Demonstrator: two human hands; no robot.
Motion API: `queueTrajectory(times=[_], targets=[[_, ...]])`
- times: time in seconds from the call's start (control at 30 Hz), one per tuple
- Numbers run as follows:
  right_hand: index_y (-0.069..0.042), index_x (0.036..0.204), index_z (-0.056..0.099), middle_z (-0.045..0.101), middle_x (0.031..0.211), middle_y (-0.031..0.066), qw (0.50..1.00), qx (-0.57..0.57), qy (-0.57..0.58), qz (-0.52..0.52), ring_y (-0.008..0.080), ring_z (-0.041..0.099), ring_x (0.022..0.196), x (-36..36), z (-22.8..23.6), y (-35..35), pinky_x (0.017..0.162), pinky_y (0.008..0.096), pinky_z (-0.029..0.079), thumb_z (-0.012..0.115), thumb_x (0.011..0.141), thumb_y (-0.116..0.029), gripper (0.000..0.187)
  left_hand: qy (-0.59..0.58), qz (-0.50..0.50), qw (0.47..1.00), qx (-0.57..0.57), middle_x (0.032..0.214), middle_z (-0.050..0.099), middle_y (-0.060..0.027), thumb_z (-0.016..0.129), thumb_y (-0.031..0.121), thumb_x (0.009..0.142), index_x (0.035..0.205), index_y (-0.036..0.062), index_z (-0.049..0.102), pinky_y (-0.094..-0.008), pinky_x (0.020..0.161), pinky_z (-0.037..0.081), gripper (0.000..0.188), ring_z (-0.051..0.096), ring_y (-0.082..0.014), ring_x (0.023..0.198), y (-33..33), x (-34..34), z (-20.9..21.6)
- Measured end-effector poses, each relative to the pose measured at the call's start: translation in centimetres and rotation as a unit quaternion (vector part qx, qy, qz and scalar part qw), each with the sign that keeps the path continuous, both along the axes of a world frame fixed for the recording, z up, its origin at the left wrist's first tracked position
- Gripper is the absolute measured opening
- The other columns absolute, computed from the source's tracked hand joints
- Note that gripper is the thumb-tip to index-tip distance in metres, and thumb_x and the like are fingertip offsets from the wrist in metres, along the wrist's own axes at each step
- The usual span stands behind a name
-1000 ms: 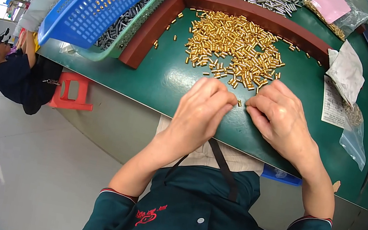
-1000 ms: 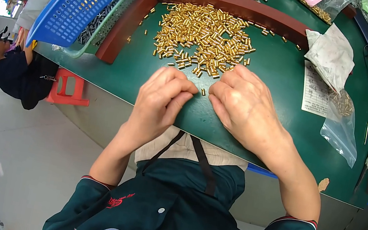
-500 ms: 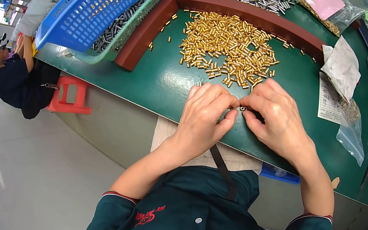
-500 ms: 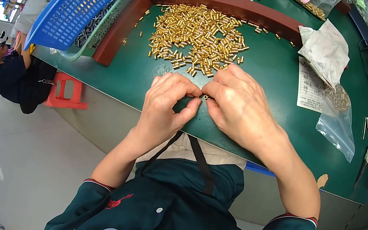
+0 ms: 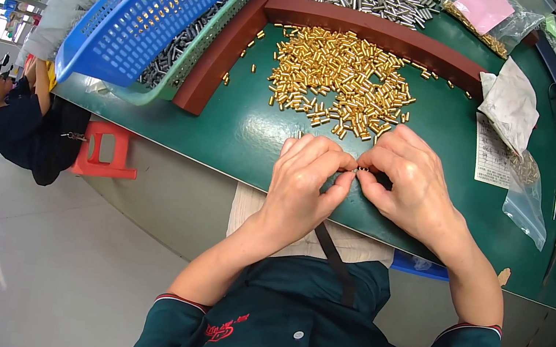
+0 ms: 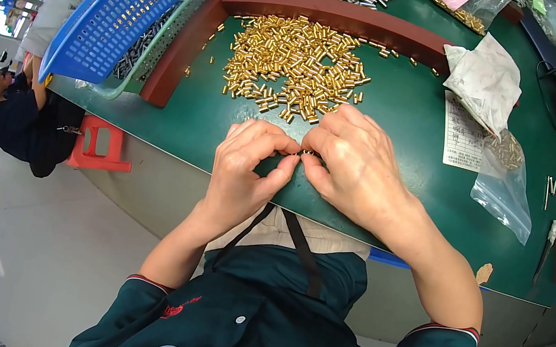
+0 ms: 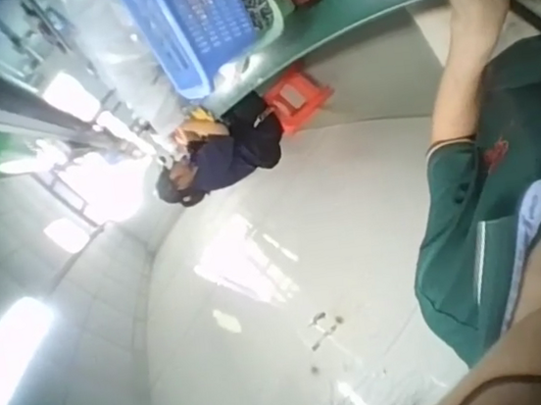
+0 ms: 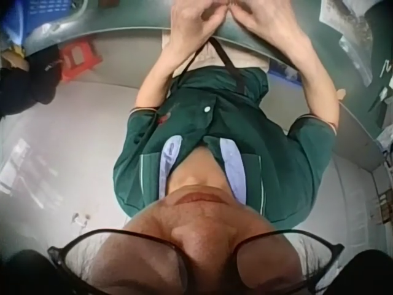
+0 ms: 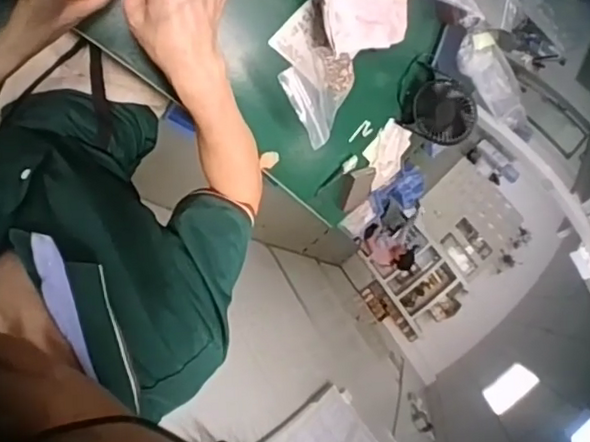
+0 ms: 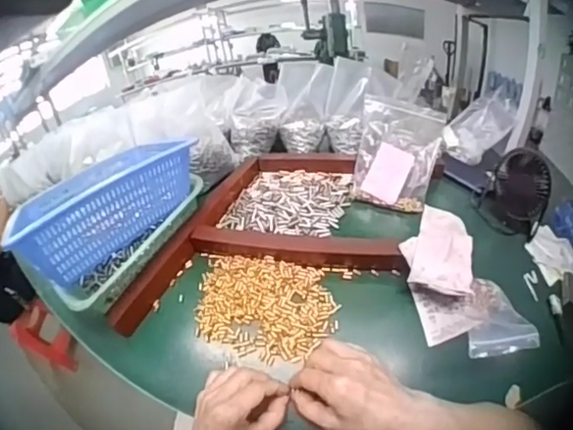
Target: Manually sorting and inspecting small gold-colored metal hardware components on a workbench.
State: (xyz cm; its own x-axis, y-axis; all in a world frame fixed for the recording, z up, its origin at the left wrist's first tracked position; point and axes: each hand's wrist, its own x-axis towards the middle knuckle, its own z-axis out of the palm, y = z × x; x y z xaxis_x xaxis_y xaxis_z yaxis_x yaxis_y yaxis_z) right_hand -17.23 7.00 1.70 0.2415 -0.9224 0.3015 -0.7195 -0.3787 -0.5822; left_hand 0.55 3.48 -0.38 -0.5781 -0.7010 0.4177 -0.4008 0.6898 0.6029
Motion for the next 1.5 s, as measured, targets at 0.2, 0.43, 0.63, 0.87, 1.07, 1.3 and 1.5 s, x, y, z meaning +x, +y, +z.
queueTrajectory(times=[0.2,0.43,0.63,0.87,1.07,1.3,1.5], targets=[[0.000,0.083,0.069,0.060,0.073,-0.0010,0.847,0.299,-0.438,-0.038,0.0049,0.051,0.066,0.1,1.1,0.2,0.061,0.0219,0.042,0.067,0.085,-0.016,0.016,0.381,-0.082,0.646,0.656,0.089,0.061,-0.0051,0.062,0.005,0.087,0.096,0.0011,0.060,-0.0221,0.069,0.043,0.010,0.052,-0.0091,0.075,-0.3,1.3,2.0],[0.000,0.086,0.068,0.062,0.075,0.0005,0.745,0.339,-0.574,-0.033,0.0058,0.052,0.067,0.0,0.3,0.0,0.062,0.0208,0.042,0.065,0.087,-0.016,0.016,0.421,-0.088,0.482,0.763,0.089,0.057,-0.0045,0.061,0.006,0.087,0.101,0.0035,0.055,-0.0210,0.066,0.041,0.015,0.050,-0.0089,0.077,-0.9,0.9,1.6],[-0.004,0.081,0.070,0.057,0.074,0.0048,0.965,-0.085,-0.248,-0.018,0.0165,0.052,0.071,1.1,0.5,0.1,0.062,0.0283,0.041,0.071,0.070,-0.002,0.010,0.395,-0.089,0.449,0.797,0.084,0.054,-0.0039,0.046,0.018,0.092,0.100,0.0038,0.053,-0.0229,0.056,0.037,0.018,0.045,-0.0093,0.064,-0.3,0.8,2.2],[-0.004,0.082,0.069,0.055,0.074,0.0044,0.972,-0.135,-0.190,-0.034,0.0198,0.049,0.071,1.5,0.7,0.4,0.062,0.0296,0.040,0.073,0.063,-0.001,0.020,0.314,-0.069,0.536,0.781,0.083,0.053,0.0003,0.049,0.025,0.096,0.099,0.0051,0.055,-0.0216,0.056,0.035,0.021,0.041,-0.0064,0.064,0.1,2.2,3.9],[-0.003,0.079,0.069,0.056,0.074,0.0047,0.968,-0.122,-0.186,-0.117,0.0192,0.050,0.073,0.8,-0.1,0.1,0.063,0.0300,0.041,0.068,0.068,0.003,0.012,0.237,0.098,0.958,0.129,0.071,0.044,0.0041,0.043,0.011,0.096,0.097,0.0014,0.058,-0.0180,0.055,0.027,0.018,0.036,-0.0028,0.062,-5.8,7.3,11.6],[-0.003,0.078,0.069,0.057,0.073,0.0044,0.969,-0.118,-0.187,-0.110,0.0187,0.051,0.073,1.2,0.5,-0.1,0.063,0.0296,0.041,0.068,0.069,0.003,0.011,-0.141,0.269,0.919,-0.250,0.097,0.063,-0.0159,0.046,0.013,0.093,0.106,0.0024,0.061,-0.0327,0.079,0.046,0.023,0.062,-0.0265,0.088,-15.5,13.2,17.4],[-0.003,0.077,0.069,0.057,0.073,0.0045,0.971,-0.109,-0.168,-0.129,0.0190,0.051,0.072,0.5,-0.4,-0.2,0.063,0.0302,0.041,0.069,0.068,0.003,0.011,-0.097,0.151,0.914,-0.363,0.091,0.061,-0.0119,0.065,0.003,0.078,0.091,0.0012,0.064,-0.0365,0.076,0.046,0.013,0.059,-0.0289,0.086,-11.7,8.1,13.6]])
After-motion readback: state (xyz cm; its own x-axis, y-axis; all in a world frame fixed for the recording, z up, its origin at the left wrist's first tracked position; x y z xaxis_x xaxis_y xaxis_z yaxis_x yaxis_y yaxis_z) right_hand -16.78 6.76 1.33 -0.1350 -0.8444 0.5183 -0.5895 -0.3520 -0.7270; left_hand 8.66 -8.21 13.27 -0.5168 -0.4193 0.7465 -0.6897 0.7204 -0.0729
